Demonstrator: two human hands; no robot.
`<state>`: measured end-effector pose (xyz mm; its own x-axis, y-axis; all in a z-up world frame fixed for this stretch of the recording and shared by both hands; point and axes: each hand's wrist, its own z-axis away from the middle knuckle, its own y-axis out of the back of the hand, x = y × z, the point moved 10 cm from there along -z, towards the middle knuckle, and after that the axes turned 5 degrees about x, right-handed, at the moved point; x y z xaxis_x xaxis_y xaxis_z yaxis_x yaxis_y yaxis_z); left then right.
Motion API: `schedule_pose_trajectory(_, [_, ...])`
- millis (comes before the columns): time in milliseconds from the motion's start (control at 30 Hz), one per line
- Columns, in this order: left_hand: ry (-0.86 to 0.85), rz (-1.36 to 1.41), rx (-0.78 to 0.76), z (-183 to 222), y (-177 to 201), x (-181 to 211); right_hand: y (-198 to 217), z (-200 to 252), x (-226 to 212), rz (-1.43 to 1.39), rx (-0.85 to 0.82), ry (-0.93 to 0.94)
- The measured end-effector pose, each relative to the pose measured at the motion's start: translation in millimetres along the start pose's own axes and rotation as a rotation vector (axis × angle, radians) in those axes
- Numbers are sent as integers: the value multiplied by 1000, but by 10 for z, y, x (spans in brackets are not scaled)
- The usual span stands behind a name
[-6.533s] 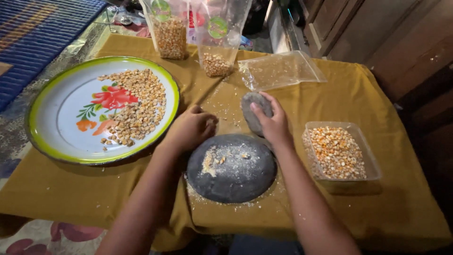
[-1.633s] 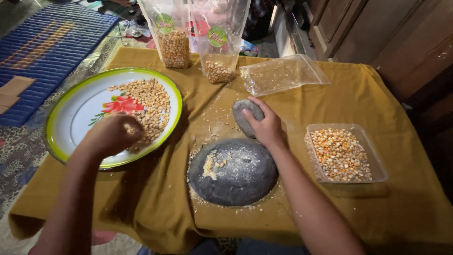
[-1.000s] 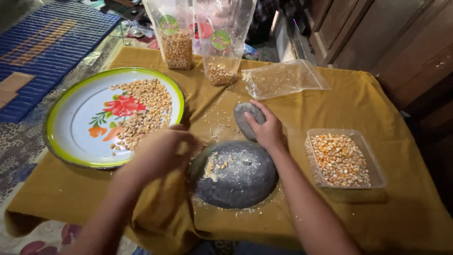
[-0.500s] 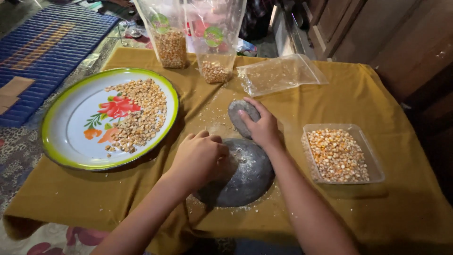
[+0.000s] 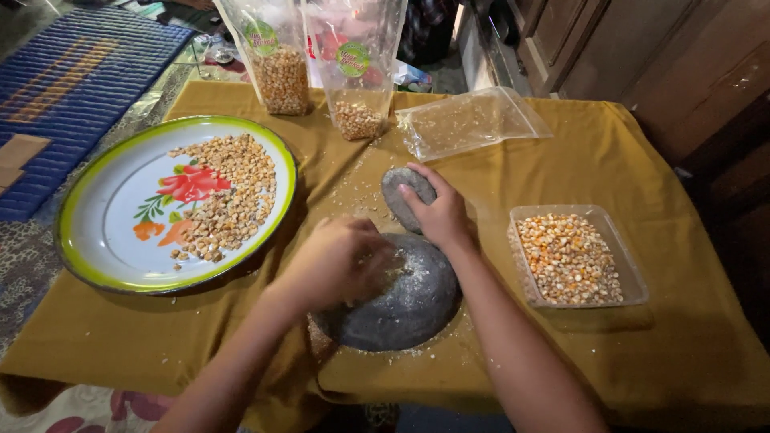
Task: Crushing corn kernels manually using a stone on a flat stone base as part of snack preparation.
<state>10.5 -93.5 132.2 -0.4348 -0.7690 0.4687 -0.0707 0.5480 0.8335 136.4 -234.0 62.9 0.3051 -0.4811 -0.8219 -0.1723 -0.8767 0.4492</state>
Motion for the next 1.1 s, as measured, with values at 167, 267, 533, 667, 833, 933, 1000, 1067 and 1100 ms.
schedule_pose_trajectory(167, [143,301,116,-104,-86,-743,14,15,-31,8,-5,-17])
schedule_pose_trajectory(267, [226,356,123,-121,-240,-1061,60,31,-81,-11,-5,-4])
schedule_pose_trajectory(533, [253,280,205,-45,-289,-1239,164,29,-185,-75,-20,59])
schedule_pose_trajectory(667, [261,274,202,-82,-318,-1282,434,207,-799,105,-155,139])
schedule_pose_trajectory(833, [267,303,205,-68,-330,-1305,605,675,-1516,426,-382,271])
schedule_pose_trajectory(933, [267,292,199,-78,-340,-1299,627,797,-1584,568,-422,300])
schedule_pose_trajectory(1000, [271,305,200,-79,-328,-1298,637,815,-1600,615,-391,354])
schedule_pose_trajectory(1067, [272,299,204,-72,-343,-1313,470,868,-1430,671,-439,386])
schedule_pose_trajectory(1100, [267,293,206,-82,-349,-1313,374,907,-1336,729,-483,416])
